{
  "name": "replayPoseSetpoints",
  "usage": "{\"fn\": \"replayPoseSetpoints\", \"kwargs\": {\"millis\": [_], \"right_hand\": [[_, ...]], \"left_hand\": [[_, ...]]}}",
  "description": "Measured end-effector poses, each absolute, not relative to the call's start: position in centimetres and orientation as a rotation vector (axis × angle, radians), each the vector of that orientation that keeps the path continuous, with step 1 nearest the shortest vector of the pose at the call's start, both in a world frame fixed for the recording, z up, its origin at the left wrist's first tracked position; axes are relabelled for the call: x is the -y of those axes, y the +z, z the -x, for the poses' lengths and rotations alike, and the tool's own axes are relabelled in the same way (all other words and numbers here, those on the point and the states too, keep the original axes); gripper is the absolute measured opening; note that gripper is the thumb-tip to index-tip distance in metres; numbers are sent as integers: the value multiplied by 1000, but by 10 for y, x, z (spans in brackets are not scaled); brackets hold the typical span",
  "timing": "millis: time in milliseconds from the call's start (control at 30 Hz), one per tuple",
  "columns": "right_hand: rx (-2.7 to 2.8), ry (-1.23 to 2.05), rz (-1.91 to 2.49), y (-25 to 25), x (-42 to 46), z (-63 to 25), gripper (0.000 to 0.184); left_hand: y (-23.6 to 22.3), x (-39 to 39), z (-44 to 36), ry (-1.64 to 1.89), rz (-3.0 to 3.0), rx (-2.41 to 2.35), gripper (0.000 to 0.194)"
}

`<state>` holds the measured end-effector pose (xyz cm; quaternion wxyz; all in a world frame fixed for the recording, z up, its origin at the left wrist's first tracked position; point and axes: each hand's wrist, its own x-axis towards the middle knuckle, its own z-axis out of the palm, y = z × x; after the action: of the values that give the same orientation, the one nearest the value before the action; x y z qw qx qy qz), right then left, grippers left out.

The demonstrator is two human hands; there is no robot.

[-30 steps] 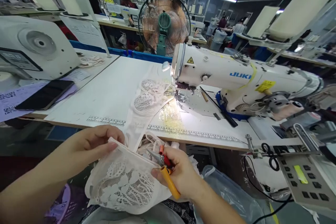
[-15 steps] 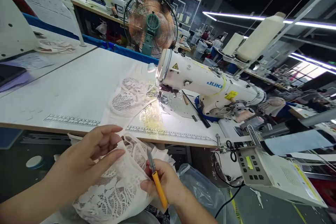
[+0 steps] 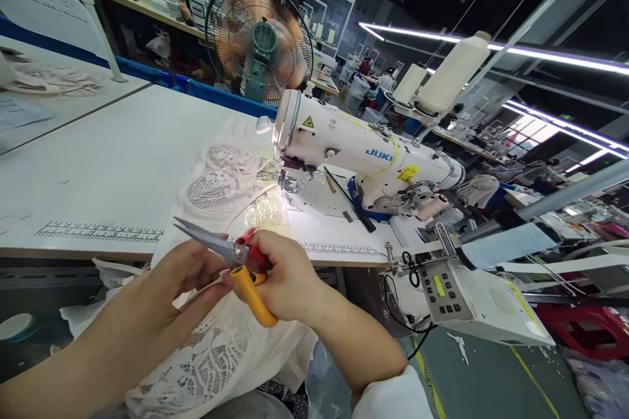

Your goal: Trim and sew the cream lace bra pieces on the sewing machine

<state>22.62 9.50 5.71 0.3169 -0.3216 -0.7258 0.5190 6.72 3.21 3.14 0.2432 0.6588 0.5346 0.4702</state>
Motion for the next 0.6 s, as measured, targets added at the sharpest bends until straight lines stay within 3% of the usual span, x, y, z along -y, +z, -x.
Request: {"fn": "replayPoseSetpoints", "kwargs": {"millis": [267, 467, 600], "right_hand": [[1712, 1679, 739, 48, -105, -214, 44], [1776, 1605, 787, 42, -111, -214, 48], [2165, 1512, 752, 38, -118, -237, 58]], "left_hand": [[38, -46, -56, 805, -1197, -1110, 35], [37, -49, -56, 866, -1089, -1165, 43], [41, -48, -51, 918, -1070, -1207, 45]]}}
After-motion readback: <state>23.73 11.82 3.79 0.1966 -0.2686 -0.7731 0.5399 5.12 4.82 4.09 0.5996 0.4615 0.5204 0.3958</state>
